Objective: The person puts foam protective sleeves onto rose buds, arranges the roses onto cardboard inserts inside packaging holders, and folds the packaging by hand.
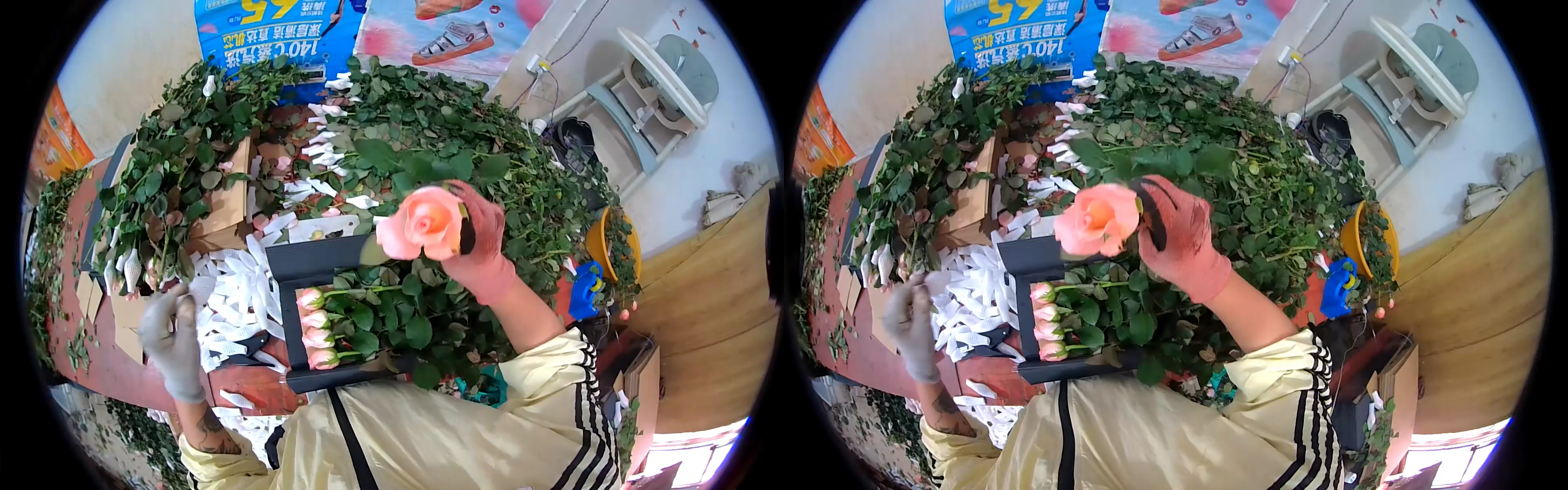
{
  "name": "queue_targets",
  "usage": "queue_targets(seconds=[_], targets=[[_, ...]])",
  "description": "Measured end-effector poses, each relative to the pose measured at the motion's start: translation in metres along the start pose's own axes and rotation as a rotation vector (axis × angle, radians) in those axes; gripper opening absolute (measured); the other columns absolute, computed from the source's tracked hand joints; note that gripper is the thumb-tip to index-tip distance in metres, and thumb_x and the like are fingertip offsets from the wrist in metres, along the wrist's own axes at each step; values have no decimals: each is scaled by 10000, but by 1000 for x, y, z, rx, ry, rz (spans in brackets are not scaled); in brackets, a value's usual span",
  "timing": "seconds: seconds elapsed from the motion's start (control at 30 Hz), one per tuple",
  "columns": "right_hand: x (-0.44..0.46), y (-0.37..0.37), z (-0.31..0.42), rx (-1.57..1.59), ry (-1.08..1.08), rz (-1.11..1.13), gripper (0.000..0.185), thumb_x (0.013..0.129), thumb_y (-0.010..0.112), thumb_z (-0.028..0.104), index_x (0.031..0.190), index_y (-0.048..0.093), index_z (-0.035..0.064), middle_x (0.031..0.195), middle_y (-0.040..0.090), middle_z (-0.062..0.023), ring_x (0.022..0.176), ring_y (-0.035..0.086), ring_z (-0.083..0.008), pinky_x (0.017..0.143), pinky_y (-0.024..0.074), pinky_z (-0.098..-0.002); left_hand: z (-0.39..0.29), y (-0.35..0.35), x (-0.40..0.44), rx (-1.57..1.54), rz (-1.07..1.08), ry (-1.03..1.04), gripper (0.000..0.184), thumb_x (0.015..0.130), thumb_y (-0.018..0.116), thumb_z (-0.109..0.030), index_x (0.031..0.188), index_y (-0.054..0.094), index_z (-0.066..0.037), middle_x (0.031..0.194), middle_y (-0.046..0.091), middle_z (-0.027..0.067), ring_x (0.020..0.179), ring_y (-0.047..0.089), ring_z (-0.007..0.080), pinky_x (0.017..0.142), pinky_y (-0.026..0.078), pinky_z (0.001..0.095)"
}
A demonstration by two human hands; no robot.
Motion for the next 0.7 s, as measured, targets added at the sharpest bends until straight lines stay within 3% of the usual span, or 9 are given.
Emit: queue_targets(seconds=[0.1, 0.17, 0.37, 0.43, 0.47, 0.57, 0.63, 0.67, 0.7], targets=[[-7, 9, -10, 122, 64, 87, 470, 622, 628, -14, 1085, 564, 40, 1057, 601, -160, 821, 618, -363, 681, 519, -396, 38, 32, 1, 169, 233, -82, 319, 820, 621, -95, 1123, 609, 5, 966, 630, 163, 863, 612, 234, 738, 479, 328], [-12, 15, -11, 164, 43, 104, 476, 625, 638, -4, 1092, 563, 47, 1055, 592, -160, 808, 613, -359, 673, 518, -404, 34, 38, -4, 258, 194, 2, 516, 741, 674, -159, 1218, 552, -3, 1101, 597, 175, 967, 595, 307, 851, 467, 356], [-12, 32, 5, 32, -40, 321, 495, 623, 668, 44, 1107, 563, 65, 1141, 563, -135, 885, 611, -320, 722, 511, -394, -125, 18, 14, -156, -75, 481, 353, 660, 669, -91, 994, 637, 19, 1013, 622, 156, 911, 604, 283, 802, 469, 368], [-8, 18, -17, -57, -105, 100, 424, 665, 644, 24, 1081, 570, 49, 1094, 584, -154, 881, 615, -317, 745, 501, -387, -148, 19, 12, -221, 12, 598, 336, 622, 690, -83, 947, 651, -8, 917, 639, 129, 834, 612, 277, 752, 471, 367], [1, 0, -43, -5, 36, -3, 375, 698, 628, 21, 1069, 573, 39, 1054, 597, -161, 892, 613, -314, 767, 490, -385, -156, 27, 8, -258, 58, 622, 312, 610, 694, -89, 913, 656, -29, 845, 641, 109, 781, 612, 285, 704, 468, 371], [20, -106, -95, -197, 158, -503, 239, 786, 614, 57, 1009, 583, -22, 933, 615, -153, 880, 584, -253, 802, 457, -363, -146, 71, -18, -251, 284, 662, 304, 673, 696, -160, 951, 655, -43, 909, 642, 90, 847, 612, 273, 744, 459, 384], [36, -183, -66, -24, 18, -830, 298, 788, 616, 34, 1066, 585, -66, 1077, 612, -132, 943, 581, -231, 878, 455, -357, -132, 85, -42, -312, 398, 687, 299, 678, 685, -167, 944, 657, -34, 928, 642, 109, 848, 611, 285, 753, 465, 393], [24, -237, -81, 411, 22, -834, 313, 823, 586, 54, 1117, 581, -55, 1130, 601, -127, 979, 590, -235, 901, 468, -361, -127, 92, -54, -347, 487, 693, 296, 682, 675, -174, 937, 659, -25, 947, 642, 129, 848, 611, 298, 761, 471, 401], [16, -276, -72, 497, 13, -879, 312, 821, 586, 58, 1114, 584, -50, 1122, 604, -127, 975, 592, -236, 895, 470, -362, -125, 97, -64, -405, 552, 696, 299, 700, 689, -177, 968, 656, -49, 938, 641, 80, 884, 606, 263, 759, 453, 382]])
Point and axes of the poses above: each hand's wrist, its own x-axis towards the middle knuckle, its own y-axis out of the palm, z = x × y, the point moved 5 cm from there along x, towards the middle knuckle
